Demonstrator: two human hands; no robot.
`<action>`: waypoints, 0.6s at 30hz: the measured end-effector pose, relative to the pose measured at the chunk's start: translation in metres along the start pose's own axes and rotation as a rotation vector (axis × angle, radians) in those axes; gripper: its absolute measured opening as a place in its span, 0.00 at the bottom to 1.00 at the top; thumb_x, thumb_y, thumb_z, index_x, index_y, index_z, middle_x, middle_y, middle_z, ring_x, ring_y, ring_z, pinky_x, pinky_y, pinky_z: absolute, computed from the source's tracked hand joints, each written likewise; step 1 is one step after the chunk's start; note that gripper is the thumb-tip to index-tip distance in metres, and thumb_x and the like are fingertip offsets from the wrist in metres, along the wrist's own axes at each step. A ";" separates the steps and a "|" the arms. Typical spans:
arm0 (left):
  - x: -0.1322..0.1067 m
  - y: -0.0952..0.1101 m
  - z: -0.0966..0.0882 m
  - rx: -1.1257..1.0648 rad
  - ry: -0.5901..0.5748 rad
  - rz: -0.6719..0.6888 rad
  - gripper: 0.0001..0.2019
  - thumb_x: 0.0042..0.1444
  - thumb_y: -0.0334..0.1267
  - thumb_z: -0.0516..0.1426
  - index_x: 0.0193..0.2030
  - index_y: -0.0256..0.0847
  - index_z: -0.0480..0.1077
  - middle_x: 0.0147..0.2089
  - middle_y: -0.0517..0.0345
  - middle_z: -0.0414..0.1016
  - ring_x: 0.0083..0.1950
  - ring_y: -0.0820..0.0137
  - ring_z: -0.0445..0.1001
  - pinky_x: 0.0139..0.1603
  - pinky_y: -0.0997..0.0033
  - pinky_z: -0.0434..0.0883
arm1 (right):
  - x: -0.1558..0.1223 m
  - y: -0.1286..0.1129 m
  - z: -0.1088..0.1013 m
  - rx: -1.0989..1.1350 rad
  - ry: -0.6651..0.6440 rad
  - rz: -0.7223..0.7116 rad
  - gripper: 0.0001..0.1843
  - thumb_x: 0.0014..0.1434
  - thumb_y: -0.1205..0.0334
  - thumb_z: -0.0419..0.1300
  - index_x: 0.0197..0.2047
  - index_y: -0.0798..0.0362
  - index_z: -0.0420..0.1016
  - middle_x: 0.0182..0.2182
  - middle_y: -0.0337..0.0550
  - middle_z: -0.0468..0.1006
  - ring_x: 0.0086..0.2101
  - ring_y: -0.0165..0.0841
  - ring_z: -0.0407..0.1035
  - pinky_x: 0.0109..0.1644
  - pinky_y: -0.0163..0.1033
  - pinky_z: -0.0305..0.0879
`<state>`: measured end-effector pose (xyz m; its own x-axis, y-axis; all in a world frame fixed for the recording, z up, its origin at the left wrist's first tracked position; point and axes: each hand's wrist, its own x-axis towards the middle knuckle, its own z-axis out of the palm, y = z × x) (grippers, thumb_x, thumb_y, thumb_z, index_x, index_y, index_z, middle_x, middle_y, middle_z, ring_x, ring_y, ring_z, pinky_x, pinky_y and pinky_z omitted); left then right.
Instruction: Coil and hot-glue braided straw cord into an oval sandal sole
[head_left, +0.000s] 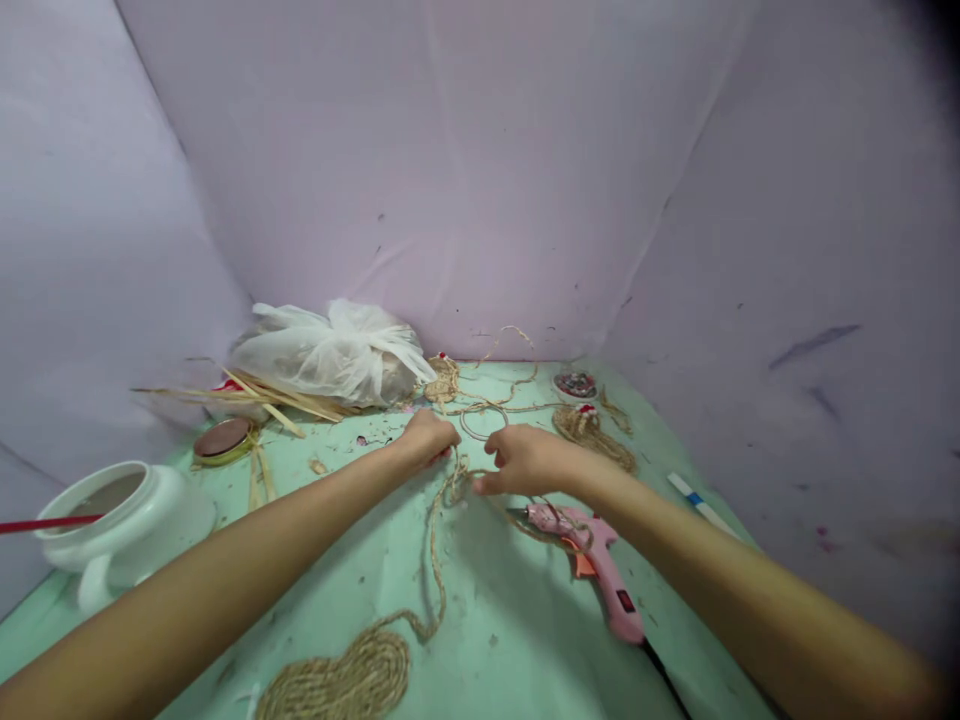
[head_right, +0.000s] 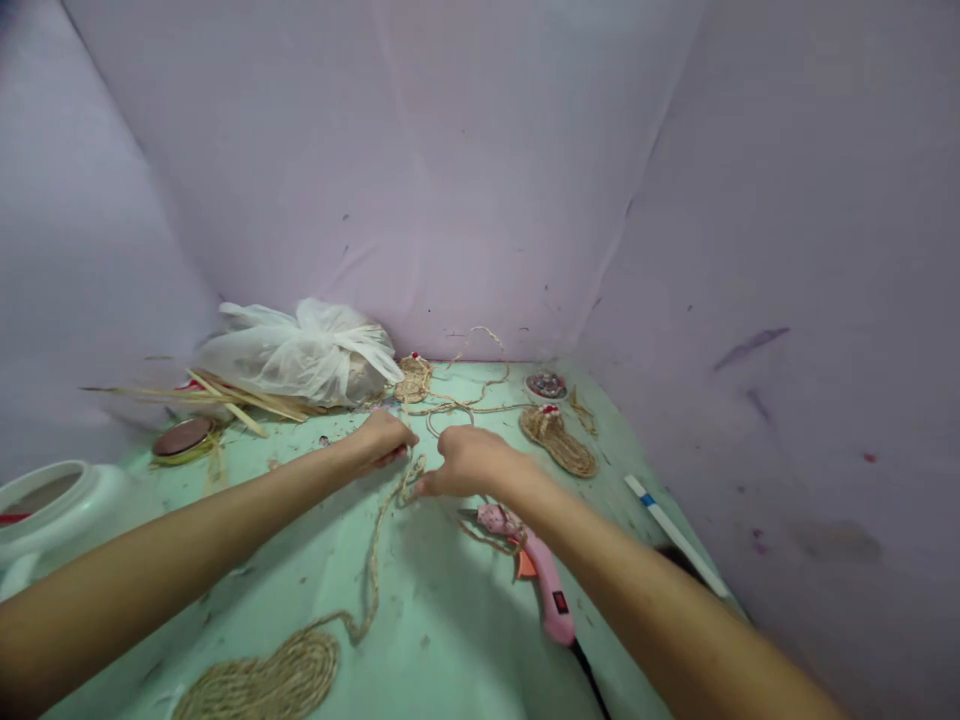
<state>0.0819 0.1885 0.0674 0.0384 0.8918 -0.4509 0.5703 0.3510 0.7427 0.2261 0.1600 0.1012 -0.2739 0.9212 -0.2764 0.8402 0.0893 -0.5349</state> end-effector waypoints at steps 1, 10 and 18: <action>-0.001 0.007 -0.001 -0.037 -0.008 0.026 0.15 0.59 0.40 0.54 0.52 0.38 0.65 0.52 0.51 0.68 0.47 0.63 0.71 0.45 0.56 0.71 | -0.002 -0.001 0.005 0.059 0.026 -0.023 0.21 0.37 0.57 0.72 0.36 0.55 0.76 0.34 0.46 0.78 0.38 0.43 0.71 0.39 0.41 0.64; -0.034 0.037 -0.016 -0.229 0.095 0.187 0.14 0.55 0.41 0.57 0.45 0.34 0.68 0.42 0.49 0.72 0.32 0.69 0.72 0.29 0.69 0.70 | 0.000 -0.013 -0.027 0.686 0.128 -0.014 0.16 0.61 0.59 0.55 0.51 0.55 0.66 0.47 0.47 0.71 0.42 0.36 0.70 0.43 0.47 0.69; -0.067 0.020 -0.005 -0.371 -0.177 0.210 0.20 0.53 0.54 0.52 0.42 0.38 0.66 0.27 0.53 0.74 0.11 0.84 0.45 0.13 0.79 0.41 | 0.002 -0.031 -0.046 0.883 0.330 -0.018 0.16 0.61 0.59 0.55 0.52 0.54 0.66 0.48 0.47 0.70 0.43 0.37 0.69 0.44 0.48 0.68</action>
<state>0.0862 0.1368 0.1152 0.2796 0.9035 -0.3249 0.2040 0.2748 0.9396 0.2204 0.1766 0.1539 -0.0230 0.9953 -0.0945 0.1412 -0.0904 -0.9858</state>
